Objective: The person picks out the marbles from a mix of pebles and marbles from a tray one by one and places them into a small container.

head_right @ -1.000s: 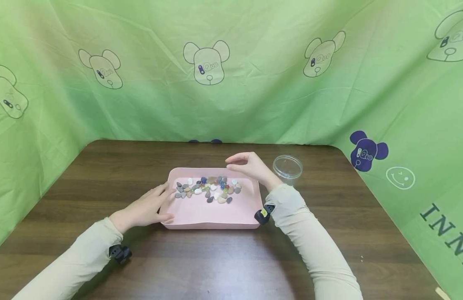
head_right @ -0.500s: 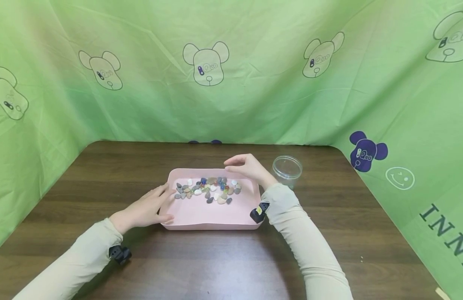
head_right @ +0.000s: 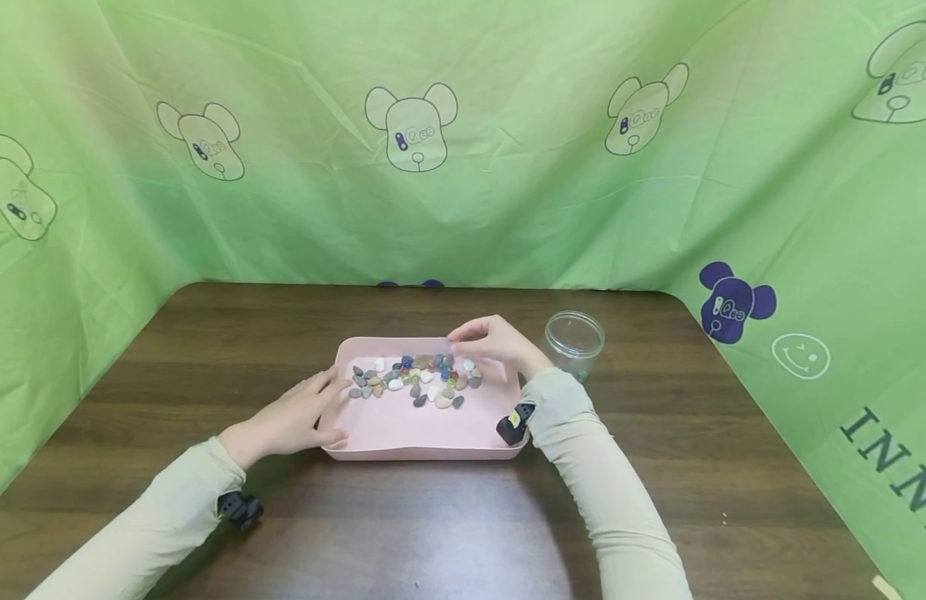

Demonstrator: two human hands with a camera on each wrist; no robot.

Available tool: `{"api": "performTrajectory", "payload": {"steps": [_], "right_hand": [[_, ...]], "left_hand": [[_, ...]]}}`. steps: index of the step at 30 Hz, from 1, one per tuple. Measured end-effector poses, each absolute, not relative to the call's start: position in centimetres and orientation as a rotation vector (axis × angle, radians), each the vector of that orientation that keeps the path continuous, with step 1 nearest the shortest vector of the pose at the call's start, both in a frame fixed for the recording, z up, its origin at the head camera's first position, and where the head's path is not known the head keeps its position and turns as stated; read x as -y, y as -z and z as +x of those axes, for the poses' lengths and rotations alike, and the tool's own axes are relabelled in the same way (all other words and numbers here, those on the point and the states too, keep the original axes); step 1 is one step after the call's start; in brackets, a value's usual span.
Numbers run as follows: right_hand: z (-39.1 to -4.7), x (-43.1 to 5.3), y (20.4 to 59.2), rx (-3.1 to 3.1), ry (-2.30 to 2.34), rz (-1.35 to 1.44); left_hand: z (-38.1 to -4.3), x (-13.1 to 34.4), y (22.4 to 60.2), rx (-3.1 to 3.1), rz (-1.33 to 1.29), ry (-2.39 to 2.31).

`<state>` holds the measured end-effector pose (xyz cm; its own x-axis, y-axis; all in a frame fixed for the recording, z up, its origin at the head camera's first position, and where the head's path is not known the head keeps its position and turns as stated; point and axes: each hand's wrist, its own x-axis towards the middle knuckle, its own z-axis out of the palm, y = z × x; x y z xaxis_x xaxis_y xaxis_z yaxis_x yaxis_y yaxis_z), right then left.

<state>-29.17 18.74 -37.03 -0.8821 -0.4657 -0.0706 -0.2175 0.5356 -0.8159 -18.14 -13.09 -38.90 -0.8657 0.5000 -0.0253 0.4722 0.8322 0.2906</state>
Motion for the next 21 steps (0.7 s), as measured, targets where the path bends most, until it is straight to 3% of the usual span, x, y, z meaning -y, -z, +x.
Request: {"api": "performTrajectory", "payload": {"steps": [21], "right_hand": [[-29.2, -18.5, 38.6, -2.462, 1.135, -0.618]], "left_hand": [[-18.0, 13.0, 38.7, -2.899, 0.754, -0.423]]}}
